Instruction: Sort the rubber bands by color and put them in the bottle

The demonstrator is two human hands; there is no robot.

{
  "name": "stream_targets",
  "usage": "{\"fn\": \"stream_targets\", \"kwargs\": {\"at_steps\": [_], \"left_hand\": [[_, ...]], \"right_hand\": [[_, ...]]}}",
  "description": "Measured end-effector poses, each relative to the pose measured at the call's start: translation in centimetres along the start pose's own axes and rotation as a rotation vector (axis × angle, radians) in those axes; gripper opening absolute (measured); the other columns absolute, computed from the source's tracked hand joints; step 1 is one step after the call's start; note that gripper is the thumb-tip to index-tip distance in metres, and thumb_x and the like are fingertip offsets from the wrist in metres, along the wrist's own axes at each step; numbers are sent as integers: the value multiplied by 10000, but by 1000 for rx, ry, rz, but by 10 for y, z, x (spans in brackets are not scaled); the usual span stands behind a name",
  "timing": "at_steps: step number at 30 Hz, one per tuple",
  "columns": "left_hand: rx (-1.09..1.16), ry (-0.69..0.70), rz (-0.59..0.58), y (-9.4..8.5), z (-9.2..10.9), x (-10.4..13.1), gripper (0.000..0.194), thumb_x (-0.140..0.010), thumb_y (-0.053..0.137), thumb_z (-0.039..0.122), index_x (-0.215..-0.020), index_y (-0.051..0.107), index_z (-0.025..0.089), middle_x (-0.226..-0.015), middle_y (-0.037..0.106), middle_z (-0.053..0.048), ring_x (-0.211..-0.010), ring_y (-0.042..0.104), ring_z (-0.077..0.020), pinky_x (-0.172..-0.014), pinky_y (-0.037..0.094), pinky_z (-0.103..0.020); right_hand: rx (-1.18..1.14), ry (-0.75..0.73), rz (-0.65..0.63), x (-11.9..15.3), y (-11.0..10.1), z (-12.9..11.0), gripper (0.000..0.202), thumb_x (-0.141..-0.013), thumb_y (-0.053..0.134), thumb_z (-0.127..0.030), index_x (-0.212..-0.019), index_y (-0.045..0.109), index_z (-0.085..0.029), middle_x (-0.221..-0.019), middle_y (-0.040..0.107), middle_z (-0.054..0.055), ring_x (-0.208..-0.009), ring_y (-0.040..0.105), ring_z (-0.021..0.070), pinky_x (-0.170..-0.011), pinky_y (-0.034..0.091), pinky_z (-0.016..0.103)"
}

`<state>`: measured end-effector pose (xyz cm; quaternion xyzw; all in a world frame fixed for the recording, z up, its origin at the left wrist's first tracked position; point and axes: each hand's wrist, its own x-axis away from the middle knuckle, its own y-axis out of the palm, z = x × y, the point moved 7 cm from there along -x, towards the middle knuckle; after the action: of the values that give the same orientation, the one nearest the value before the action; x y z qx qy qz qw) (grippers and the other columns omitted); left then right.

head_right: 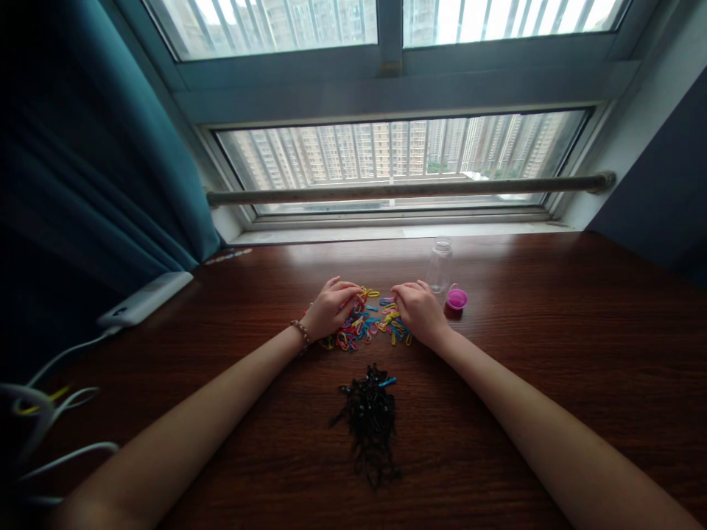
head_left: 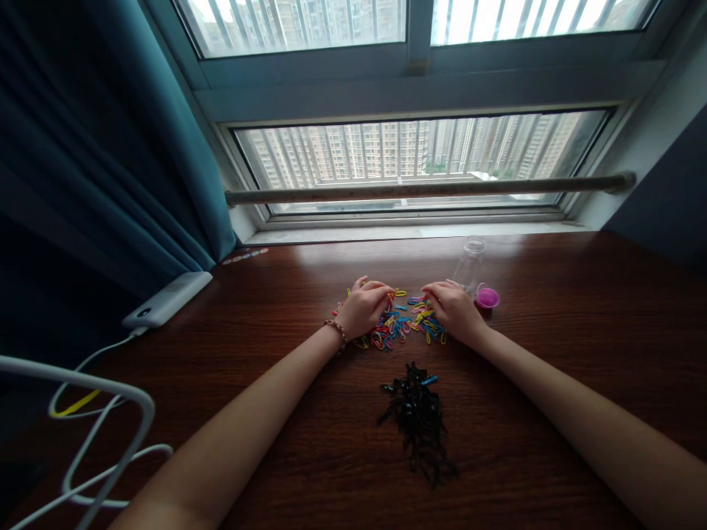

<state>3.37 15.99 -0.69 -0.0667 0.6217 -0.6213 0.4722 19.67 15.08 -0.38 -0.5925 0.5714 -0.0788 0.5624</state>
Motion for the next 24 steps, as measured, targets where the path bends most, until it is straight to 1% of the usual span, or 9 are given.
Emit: {"fn": "stream_targets", "kwargs": {"at_steps": [2,6,8,10,13,15,19,21,24], "left_hand": [[-4,6,22,-2,0,0,231,-844,398,221,-981,581,186,-949,622,-46,-902,555,-149,-1008,253,-418],[12,11,69,-6,-3,-2,200,-825,427,209,-909,606,177,-825,629,-36,-816,553,-149,-953,326,-384],[29,-7,95,-8,-5,-2,192,-816,437,204,-886,613,173,-794,624,-38,-785,548,-153,-905,369,-368],[54,-32,113,-11,-8,-2,190,-810,442,208,-871,619,169,-781,621,-44,-770,547,-158,-856,400,-354],[112,-47,113,-14,-8,-2,190,-804,452,218,-873,622,168,-798,625,-54,-780,553,-166,-808,424,-338],[159,-30,94,-15,-5,-1,189,-803,454,216,-882,620,174,-806,630,-53,-790,560,-168,-801,429,-334],[212,10,71,-15,1,-1,184,-810,450,206,-884,617,182,-799,639,-45,-805,567,-163,-817,424,-331],[212,12,72,-15,1,-1,181,-811,453,211,-878,619,183,-813,641,-46,-807,568,-162,-810,426,-329],[209,15,69,-14,1,-1,176,-809,460,217,-863,624,181,-811,643,-47,-796,570,-160,-799,431,-325]], "right_hand": [[-102,-18,-15,0,-3,-7,192,-835,436,-193,-927,600,-159,-857,641,79,-821,574,185,-789,417,328],[-357,-199,-282,3,9,-32,195,-837,438,-176,-891,625,-177,-788,648,39,-740,579,142,-708,441,259],[-370,-244,-348,4,15,-35,190,-827,455,-168,-854,643,-182,-804,653,37,-752,579,141,-722,441,263],[-308,-188,-286,2,15,-27,185,-819,468,-169,-835,652,-186,-795,659,36,-757,579,149,-773,433,298],[-208,-73,-118,1,8,-16,186,-816,477,-188,-834,662,-192,-785,663,47,-782,573,169,-823,421,347],[-222,-149,-146,3,7,-27,175,-809,499,-206,-872,662,-209,-840,666,47,-846,563,176,-826,425,346],[-302,-428,-345,12,14,-59,142,-783,553,-227,-867,663,-258,-943,659,1,-938,540,160,-860,414,328],[-275,-404,-319,11,14,-54,122,-779,557,-218,-808,672,-246,-906,666,2,-901,554,157,-852,419,327],[-227,-242,-188,3,10,-26,121,-771,564,-214,-741,681,-214,-824,677,22,-838,576,164,-829,434,327]]}}
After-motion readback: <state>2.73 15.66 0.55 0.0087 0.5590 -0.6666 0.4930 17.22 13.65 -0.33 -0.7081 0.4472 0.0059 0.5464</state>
